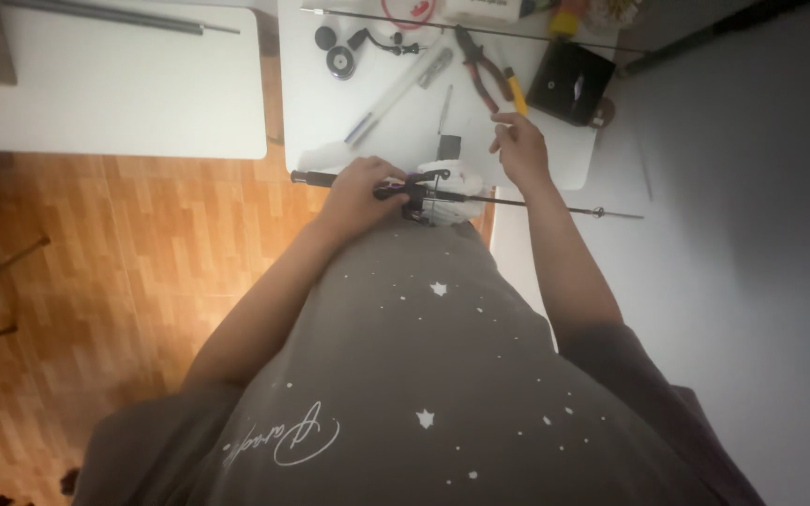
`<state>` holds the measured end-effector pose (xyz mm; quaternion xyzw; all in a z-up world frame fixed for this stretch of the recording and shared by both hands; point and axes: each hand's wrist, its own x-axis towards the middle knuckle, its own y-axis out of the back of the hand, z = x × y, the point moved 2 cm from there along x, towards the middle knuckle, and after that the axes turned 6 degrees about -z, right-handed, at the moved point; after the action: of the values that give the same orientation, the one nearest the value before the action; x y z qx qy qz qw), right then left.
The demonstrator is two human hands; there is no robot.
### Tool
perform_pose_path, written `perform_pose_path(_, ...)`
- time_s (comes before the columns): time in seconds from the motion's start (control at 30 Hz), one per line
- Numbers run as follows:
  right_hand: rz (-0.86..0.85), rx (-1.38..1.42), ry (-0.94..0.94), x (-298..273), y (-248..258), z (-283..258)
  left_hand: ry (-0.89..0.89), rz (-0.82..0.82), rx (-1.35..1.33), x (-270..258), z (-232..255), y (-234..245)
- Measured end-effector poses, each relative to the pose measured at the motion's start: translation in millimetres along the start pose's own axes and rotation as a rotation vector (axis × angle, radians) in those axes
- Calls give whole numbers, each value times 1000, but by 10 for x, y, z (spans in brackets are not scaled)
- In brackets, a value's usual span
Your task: The recorder is repairing or assembling a fishing reel attached to a rod at a workbench.
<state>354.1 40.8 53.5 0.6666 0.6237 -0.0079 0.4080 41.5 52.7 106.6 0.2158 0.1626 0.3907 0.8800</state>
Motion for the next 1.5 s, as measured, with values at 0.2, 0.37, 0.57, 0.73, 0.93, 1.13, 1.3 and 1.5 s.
perform_pose_path(0.2,-44,9,-10,570,-199,527,116,56,8,-116,89,-118)
perform_pose_path(0.37,-14,-297,139,600,-318,323,156,122,34,-273,79,-273)
perform_pose_path(0.57,-109,-553,200,720,-383,297,92,235,98,-440,186,-424)
perform_pose_path(0.73,-152,-588,189,719,-362,275,84,280,130,-485,190,-538)
perform_pose_path(0.93,-134,-474,264,566,-199,421,105,333,59,-481,199,-614)
perform_pose_path(1.13,-76,-442,234,267,86,421,65,304,-181,-410,152,-575)
perform_pose_path(1.3,-94,-255,142,78,298,484,-15,254,-222,-440,64,-532)
perform_pose_path(1.5,-12,-197,157,212,529,676,98,241,-332,-406,-27,-583)
